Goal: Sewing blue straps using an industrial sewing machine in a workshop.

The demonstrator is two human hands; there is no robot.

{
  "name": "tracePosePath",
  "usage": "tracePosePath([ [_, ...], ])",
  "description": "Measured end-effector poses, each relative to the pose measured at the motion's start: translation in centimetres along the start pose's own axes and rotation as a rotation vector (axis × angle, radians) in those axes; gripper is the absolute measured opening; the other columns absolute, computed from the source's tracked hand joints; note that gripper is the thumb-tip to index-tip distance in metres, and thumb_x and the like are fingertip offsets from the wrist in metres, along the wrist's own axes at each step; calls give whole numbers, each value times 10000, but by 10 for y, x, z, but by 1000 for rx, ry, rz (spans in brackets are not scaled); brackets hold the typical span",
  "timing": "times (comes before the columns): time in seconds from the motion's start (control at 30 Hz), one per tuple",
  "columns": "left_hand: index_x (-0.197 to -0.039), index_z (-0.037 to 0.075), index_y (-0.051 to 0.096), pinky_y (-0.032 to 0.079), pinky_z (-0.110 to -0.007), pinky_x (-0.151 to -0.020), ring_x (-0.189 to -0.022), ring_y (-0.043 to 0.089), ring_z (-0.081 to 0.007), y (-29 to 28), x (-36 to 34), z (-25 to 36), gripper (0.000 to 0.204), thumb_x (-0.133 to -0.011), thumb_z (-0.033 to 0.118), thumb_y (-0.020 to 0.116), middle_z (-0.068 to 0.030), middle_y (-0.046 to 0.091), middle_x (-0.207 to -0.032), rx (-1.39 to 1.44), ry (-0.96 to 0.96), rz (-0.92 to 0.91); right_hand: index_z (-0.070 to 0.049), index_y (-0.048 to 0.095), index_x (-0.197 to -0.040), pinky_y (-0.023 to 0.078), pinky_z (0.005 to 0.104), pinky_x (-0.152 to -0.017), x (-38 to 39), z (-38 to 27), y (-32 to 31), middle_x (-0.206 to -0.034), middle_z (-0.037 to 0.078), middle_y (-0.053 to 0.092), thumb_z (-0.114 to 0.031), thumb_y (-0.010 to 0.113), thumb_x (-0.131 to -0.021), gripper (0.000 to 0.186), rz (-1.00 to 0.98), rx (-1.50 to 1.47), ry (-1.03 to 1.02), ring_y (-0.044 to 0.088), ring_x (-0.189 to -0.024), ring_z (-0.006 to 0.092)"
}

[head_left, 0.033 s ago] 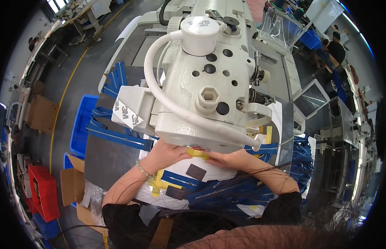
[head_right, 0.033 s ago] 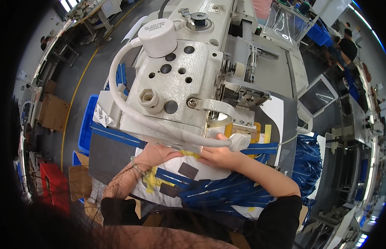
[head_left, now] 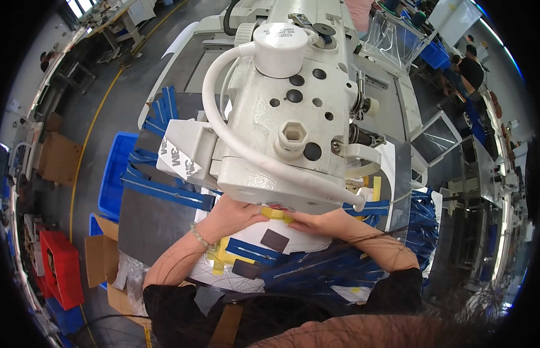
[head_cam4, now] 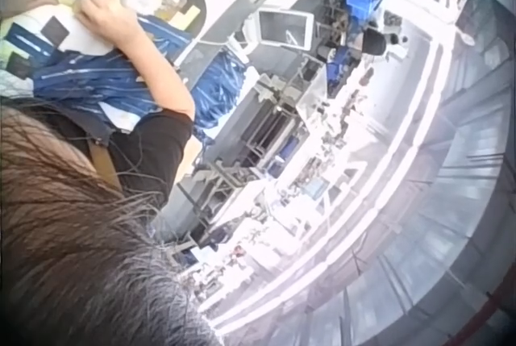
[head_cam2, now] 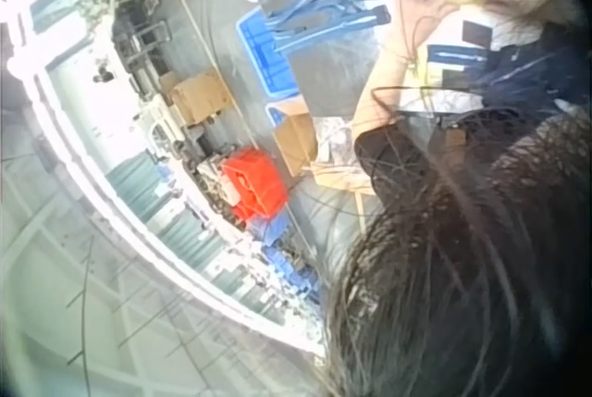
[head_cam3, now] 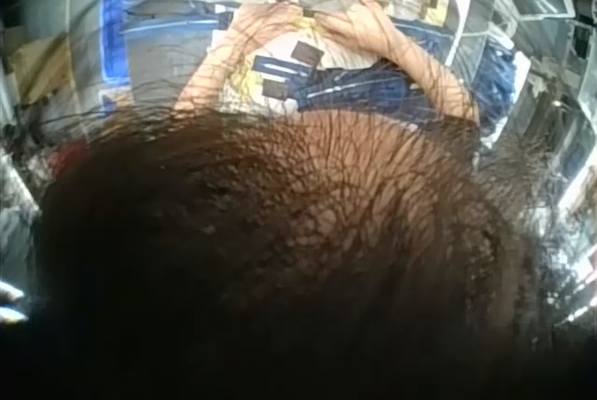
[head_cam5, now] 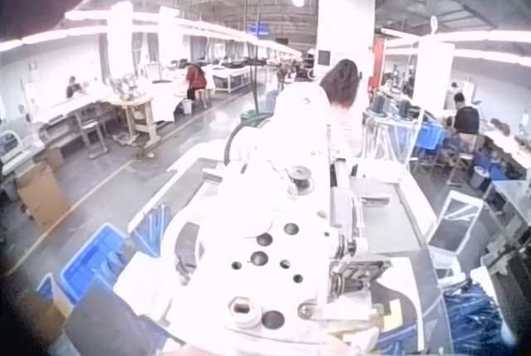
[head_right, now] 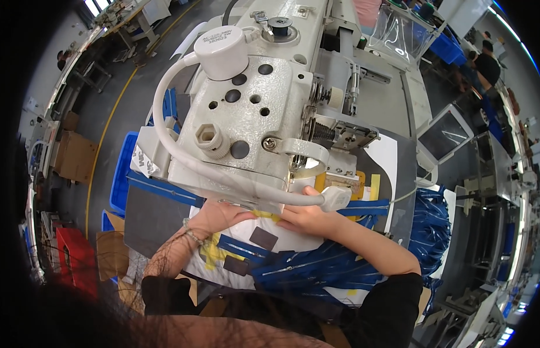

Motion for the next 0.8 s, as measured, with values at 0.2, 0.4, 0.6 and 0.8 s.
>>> tracePosePath([
  [0.2,-1164,179,575,361,-329,-984,-1153,489,-214,4,3,-2,460,-845,499,490,-41,566,-1192,-43,-51,-149,-125,554,-846,347,347,-680,2,0,2,-831,-21,550,-312,687,-743,252,-8,21,-20,531,-794,141],
  [0.4,-1175,168,563,352,-340,-991,-1161,479,-226,5,4,-2,463,-825,470,544,-57,559,-1201,74,-121,-106,-111,595,-947,359,335,-658,4,-1,12,-916,3,593,-285,692,-739,288,-68,30,-36,547,-831,153],
  [0.6,-1003,212,590,257,-476,-976,-1123,448,-210,0,6,10,316,-719,340,639,17,563,-1057,-101,42,100,-99,598,-989,371,339,-669,2,0,1,-969,14,597,-245,711,-711,333,-21,-97,8,558,-846,168],
  [0.8,-1054,228,590,263,-469,-969,-1070,470,-180,3,7,12,344,-729,335,629,43,578,-997,-171,51,86,-99,594,-1024,387,382,-728,-1,-1,-3,-1018,25,580,-220,701,-720,344,-4,-104,30,565,-871,183],
])
Point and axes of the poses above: each hand's wrist, its own x-axis away from the middle knuckle, its own y-axis out of the palm, z = x × y, the point moved 7 cm from there along -x, towards the middle knuckle
